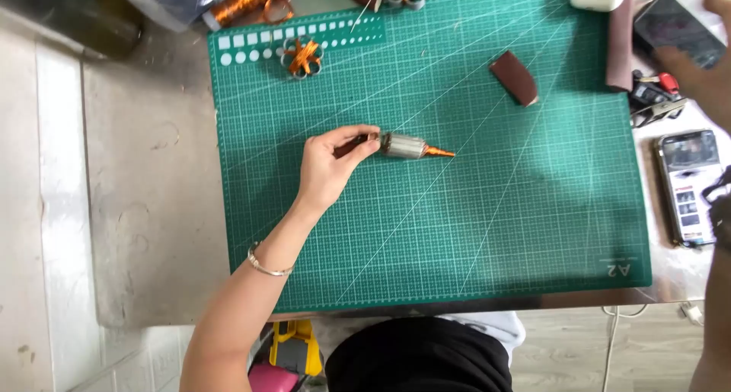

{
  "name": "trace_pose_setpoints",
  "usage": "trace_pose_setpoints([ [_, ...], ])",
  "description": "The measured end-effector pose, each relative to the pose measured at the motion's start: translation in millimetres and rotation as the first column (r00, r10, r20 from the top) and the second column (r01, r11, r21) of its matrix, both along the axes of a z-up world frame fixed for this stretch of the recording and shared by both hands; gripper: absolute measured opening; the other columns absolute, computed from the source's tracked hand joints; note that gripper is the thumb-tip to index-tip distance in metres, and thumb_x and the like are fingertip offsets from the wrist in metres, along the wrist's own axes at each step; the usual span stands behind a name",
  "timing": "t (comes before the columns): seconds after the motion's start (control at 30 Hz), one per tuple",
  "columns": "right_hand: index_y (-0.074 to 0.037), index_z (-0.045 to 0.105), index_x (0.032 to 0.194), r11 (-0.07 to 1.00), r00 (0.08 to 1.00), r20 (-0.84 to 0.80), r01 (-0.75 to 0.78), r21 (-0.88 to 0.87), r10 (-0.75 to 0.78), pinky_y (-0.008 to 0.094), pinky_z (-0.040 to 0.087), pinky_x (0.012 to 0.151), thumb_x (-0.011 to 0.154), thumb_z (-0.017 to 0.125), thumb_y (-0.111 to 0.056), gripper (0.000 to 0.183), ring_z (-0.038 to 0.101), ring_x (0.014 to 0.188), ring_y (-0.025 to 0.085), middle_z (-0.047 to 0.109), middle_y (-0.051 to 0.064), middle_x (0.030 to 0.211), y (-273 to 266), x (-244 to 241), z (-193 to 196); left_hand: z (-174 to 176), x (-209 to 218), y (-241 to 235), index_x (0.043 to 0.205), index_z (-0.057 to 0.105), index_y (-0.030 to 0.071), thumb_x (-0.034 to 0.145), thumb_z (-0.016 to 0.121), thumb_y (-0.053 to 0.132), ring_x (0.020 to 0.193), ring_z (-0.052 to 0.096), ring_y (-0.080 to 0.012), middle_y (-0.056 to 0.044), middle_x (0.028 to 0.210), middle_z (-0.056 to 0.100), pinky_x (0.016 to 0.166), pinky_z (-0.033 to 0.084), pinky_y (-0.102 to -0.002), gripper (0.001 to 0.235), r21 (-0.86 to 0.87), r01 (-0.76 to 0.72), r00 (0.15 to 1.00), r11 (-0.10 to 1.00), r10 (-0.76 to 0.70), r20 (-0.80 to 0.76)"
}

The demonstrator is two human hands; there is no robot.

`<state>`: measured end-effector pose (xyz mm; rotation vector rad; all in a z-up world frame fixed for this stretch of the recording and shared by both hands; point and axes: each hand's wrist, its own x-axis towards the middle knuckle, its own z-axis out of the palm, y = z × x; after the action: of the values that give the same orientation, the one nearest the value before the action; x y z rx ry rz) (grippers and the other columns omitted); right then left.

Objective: Winding thin copper wire onto the slots of a motor armature by hand using a guiding tool

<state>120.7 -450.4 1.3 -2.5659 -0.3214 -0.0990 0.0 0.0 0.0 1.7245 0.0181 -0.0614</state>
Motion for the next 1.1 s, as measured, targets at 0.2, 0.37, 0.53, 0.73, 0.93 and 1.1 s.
trace_pose_setpoints([
  [0.2,0.001,0.067,0.112,0.903,0.897,0.113,-0.416,-0.106,0.427,0.037,0.048,0.089,0.087,0.074,-0.021,0.035,0.064,0.100,0.027,0.068,0.014,0.110,156.5,-69.2,44.7,-0.6,-2.7,-0.2,0.101,0.068,0.003,0.082,0.068,0.015,0.087,0.069,-0.0155,-0.008,0.095,0.071,0.079,0.058,-0.022,0.022,0.036,-0.006,0.998,0.999,0.004,0.060],
  [0.37,0.002,0.063,0.112,0.730,0.692,0.335,-0.683,0.015,0.640,0.036,0.051,0.074,0.089,0.069,-0.006,0.025,0.056,0.082,0.026,0.058,0.013,0.098,231.6,-90.2,28.6,-3.1,-6.4,0.4,0.101,0.067,0.002,0.083,0.067,0.017,0.089,0.070,-0.0196,-0.010,0.095,0.071,0.083,0.059,-0.026,0.023,0.026,0.015,0.993,1.000,-0.018,0.117],
  [0.53,-0.002,0.069,0.093,0.742,0.678,0.453,-0.669,0.053,0.579,0.033,0.052,0.064,0.086,0.069,0.001,0.007,0.060,0.074,0.025,0.064,0.010,0.093,252.7,-89.1,12.6,-10.7,-7.3,-0.7,0.101,0.069,0.002,0.082,0.074,0.012,0.092,0.068,-0.0224,-0.014,0.093,0.071,0.079,0.057,-0.029,0.022,-0.047,-0.040,0.993,0.998,0.045,0.106],
  [0.73,0.002,0.069,0.087,0.715,0.624,0.494,-0.699,0.008,0.605,0.033,0.052,0.065,0.084,0.071,0.006,0.006,0.059,0.074,0.026,0.064,0.013,0.092,250.2,-84.2,7.3,-14.5,-6.6,-1.5,0.100,0.069,0.004,0.083,0.074,0.012,0.094,0.068,-0.0211,-0.013,0.095,0.071,0.080,0.057,-0.028,0.021,-0.074,-0.035,0.994,0.997,0.043,0.102],
  [0.93,0.004,0.069,0.087,0.685,0.621,0.494,-0.725,0.069,0.608,0.035,0.052,0.063,0.084,0.071,0.008,0.005,0.058,0.074,0.028,0.063,0.015,0.093,249.2,-82.6,6.7,-12.2,-5.0,-0.8,0.101,0.069,0.003,0.084,0.073,0.011,0.095,0.067,-0.0235,-0.014,0.096,0.070,0.080,0.057,-0.029,0.019,-0.072,-0.013,0.996,0.997,0.019,0.083],
  [1.1,0.003,0.069,0.085,0.690,0.581,0.535,-0.723,-0.006,0.613,0.033,0.051,0.064,0.086,0.069,0.008,0.005,0.058,0.073,0.027,0.064,0.015,0.093,246.7,-83.8,4.6,-13.8,-4.4,0.1,0.101,0.068,0.003,0.084,0.073,0.010,0.095,0.067,-0.0241,-0.015,0.096,0.070,0.079,0.058,-0.029,0.019,-0.074,-0.006,0.995,0.997,0.014,0.103],
])
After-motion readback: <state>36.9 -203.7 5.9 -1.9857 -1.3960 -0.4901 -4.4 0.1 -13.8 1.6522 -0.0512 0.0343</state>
